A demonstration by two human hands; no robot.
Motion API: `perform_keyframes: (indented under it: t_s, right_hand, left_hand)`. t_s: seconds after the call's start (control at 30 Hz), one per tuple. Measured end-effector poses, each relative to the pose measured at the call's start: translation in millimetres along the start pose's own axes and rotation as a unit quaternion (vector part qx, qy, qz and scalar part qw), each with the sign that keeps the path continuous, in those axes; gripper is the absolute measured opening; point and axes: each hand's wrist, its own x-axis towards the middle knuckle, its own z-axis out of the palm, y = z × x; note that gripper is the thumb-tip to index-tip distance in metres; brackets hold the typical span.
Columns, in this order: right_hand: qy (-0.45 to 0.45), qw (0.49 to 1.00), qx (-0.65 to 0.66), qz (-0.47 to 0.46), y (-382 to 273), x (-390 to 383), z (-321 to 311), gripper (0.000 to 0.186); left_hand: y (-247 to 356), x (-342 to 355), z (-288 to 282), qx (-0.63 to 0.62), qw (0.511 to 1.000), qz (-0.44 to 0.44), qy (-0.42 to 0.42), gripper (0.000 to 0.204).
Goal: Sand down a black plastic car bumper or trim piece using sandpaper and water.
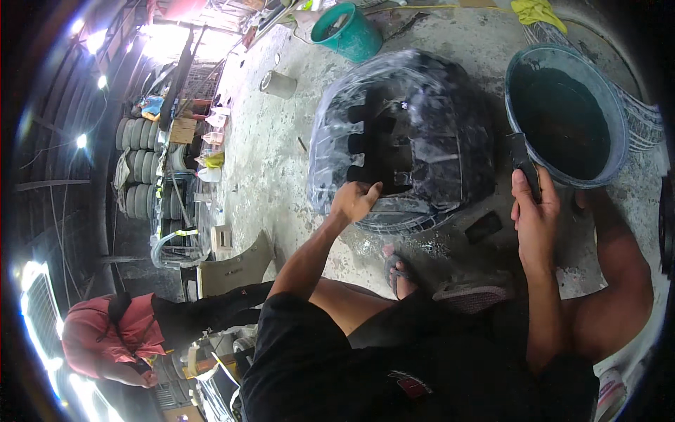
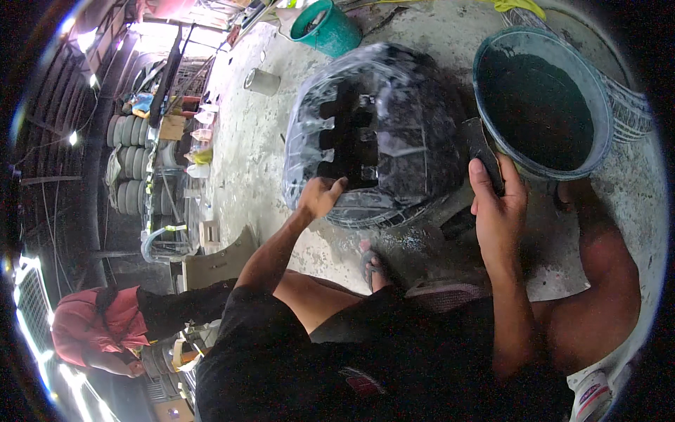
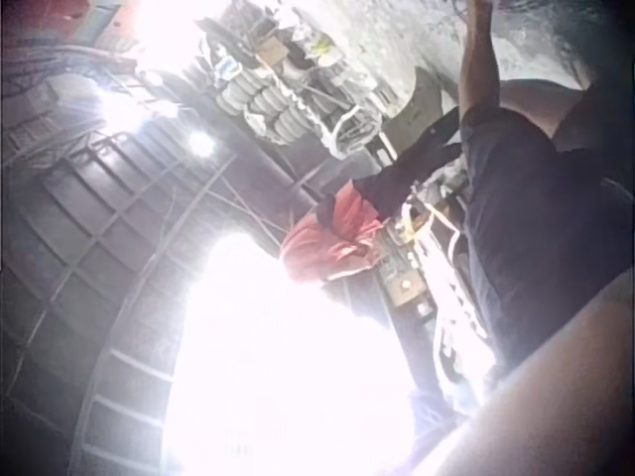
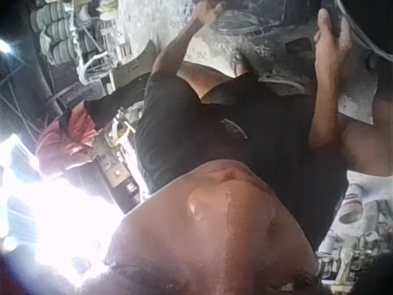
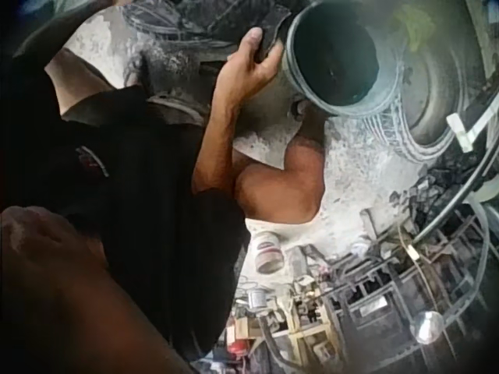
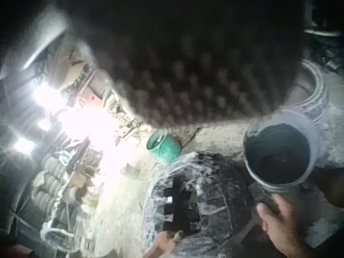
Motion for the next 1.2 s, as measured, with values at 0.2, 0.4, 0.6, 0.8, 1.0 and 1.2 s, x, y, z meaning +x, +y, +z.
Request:
perform_keyframes:
  t_s: [0.2, 0.4, 0.6, 0.8, 1.0, 1.2]
  right_hand:
    - [0.005, 0.998, -0.050, 0.024, 13, 5, -15, 0.039]
    - [-0.059, 0.978, -0.199, -0.021, 55, 24, -8, 0.040]
    - [-0.090, 0.910, -0.376, -0.153, 95, 27, 1, 0.039]
    - [-0.073, 0.874, -0.439, -0.197, 120, 35, 8, 0.034]
    - [-0.056, 0.882, -0.423, -0.200, 146, 42, 15, 0.030]
    - [-0.015, 0.887, -0.404, -0.223, 158, 48, 36, 0.020]
  left_hand:
    - [38, -33, 24, -0.049, 0.993, -0.083, 0.074, 0.073]
    - [55, -47, 49, -0.064, 0.980, -0.158, 0.103, 0.075]
    - [79, -36, 72, -0.094, 0.977, -0.157, 0.112, 0.072]
    - [88, -33, 63, -0.116, 0.973, -0.177, 0.090, 0.072]
    - [86, -28, 80, -0.089, 0.978, -0.165, 0.096, 0.073]
    - [76, -26, 71, -0.089, 0.996, 0.015, 0.016, 0.101]
